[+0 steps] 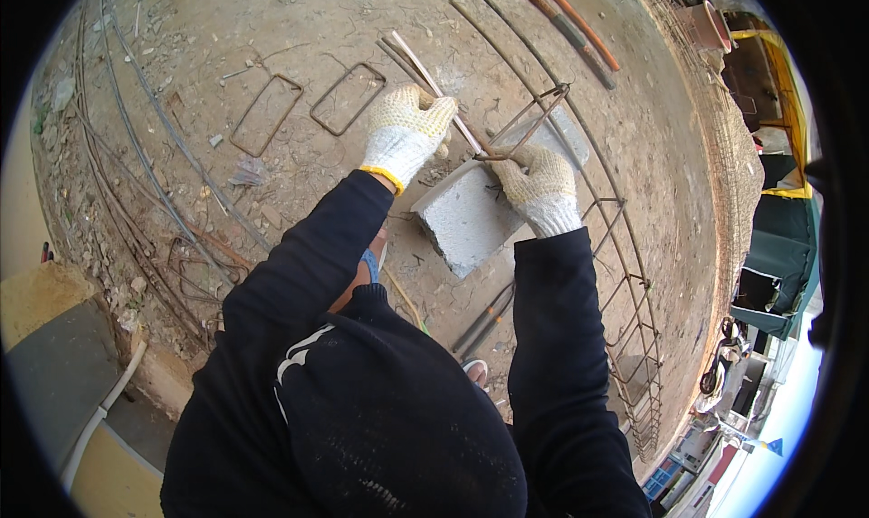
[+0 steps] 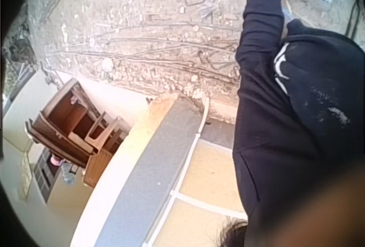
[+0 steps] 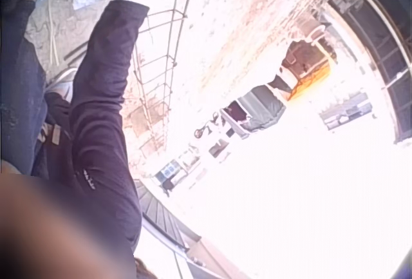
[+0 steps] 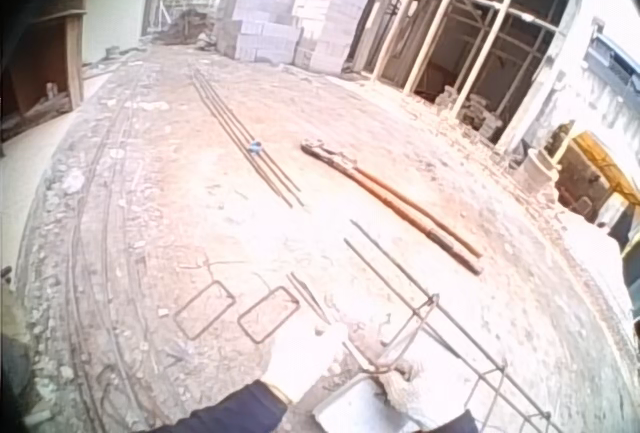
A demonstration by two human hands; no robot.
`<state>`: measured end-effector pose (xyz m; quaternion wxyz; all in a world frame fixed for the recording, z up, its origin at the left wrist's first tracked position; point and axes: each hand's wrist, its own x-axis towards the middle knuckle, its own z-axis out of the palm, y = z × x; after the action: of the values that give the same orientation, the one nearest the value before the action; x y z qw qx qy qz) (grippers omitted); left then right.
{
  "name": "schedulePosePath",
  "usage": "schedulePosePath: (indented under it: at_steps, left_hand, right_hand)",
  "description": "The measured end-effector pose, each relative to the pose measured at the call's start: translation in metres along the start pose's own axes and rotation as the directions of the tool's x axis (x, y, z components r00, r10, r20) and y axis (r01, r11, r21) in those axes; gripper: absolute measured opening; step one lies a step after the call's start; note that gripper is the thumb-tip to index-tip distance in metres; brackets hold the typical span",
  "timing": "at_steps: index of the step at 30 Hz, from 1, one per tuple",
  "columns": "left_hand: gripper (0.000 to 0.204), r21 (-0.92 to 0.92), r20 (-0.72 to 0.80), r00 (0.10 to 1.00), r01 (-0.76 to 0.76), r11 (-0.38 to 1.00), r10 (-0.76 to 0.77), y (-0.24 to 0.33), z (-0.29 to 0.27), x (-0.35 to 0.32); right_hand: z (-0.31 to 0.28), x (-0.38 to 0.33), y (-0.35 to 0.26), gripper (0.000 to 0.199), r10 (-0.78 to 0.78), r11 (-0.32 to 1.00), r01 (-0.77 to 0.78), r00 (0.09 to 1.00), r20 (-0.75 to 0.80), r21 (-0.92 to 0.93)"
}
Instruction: The person assembles a rebar cage by placing short rebar pieces between two long parallel bars and securing them with wire ties. They use pliers to twist and tighten the wire ties at each intersection.
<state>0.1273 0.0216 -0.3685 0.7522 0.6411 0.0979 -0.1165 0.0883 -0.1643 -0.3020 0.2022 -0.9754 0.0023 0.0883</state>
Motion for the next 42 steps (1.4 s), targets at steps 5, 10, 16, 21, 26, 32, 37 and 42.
schedulePosePath:
  at_steps: [5,10,16,21,26,32,37,42]
  left_hand:
    - [0.036,0.090,-0.022,1.000,0.019,0.996,-0.017,-0.003,0.001,-0.001]
    - [0.040,0.125,-0.050,0.998,-0.034,0.992,0.041,-0.007,0.004,-0.003]
    - [0.032,0.333,-0.021,0.994,-0.093,0.938,0.106,-0.006,-0.003,0.009]
    - [0.025,-0.161,-0.146,0.989,-0.045,0.986,0.021,0.010,-0.018,0.003]
    - [0.036,0.110,-0.409,0.873,-0.242,0.964,0.266,0.023,-0.046,-0.002]
    - [0.044,0.414,-0.197,0.891,-0.303,0.858,0.409,0.004,-0.017,-0.037]
    - [0.058,0.394,0.180,0.933,-0.360,0.846,0.313,-0.007,0.011,-0.048]
    - [0.055,0.358,0.153,0.889,-0.456,0.815,0.431,-0.009,0.017,-0.040]
  right_hand:
    - [0.001,-0.002,-0.003,0.028,0.015,0.999,-0.014,0.999,-0.029,0.034]
    - [0.009,0.004,-0.002,0.035,0.140,0.990,-0.139,0.990,-0.013,0.033]
    - [0.013,0.012,0.003,0.030,0.112,0.985,-0.116,0.993,-0.036,-0.124]
    - [-0.005,0.002,-0.004,0.032,0.038,0.999,-0.036,0.997,-0.067,0.040]
    - [-0.022,-0.003,-0.015,0.028,-0.028,1.000,0.028,0.998,-0.062,0.000]
    - [-0.023,-0.005,-0.018,0.027,-0.084,0.996,0.080,0.992,-0.098,-0.050]
    - [-0.020,-0.008,-0.016,0.024,-0.061,0.998,0.057,0.993,-0.101,-0.040]
    - [-0.021,-0.007,-0.018,0.020,-0.028,0.999,0.025,0.994,-0.110,-0.031]
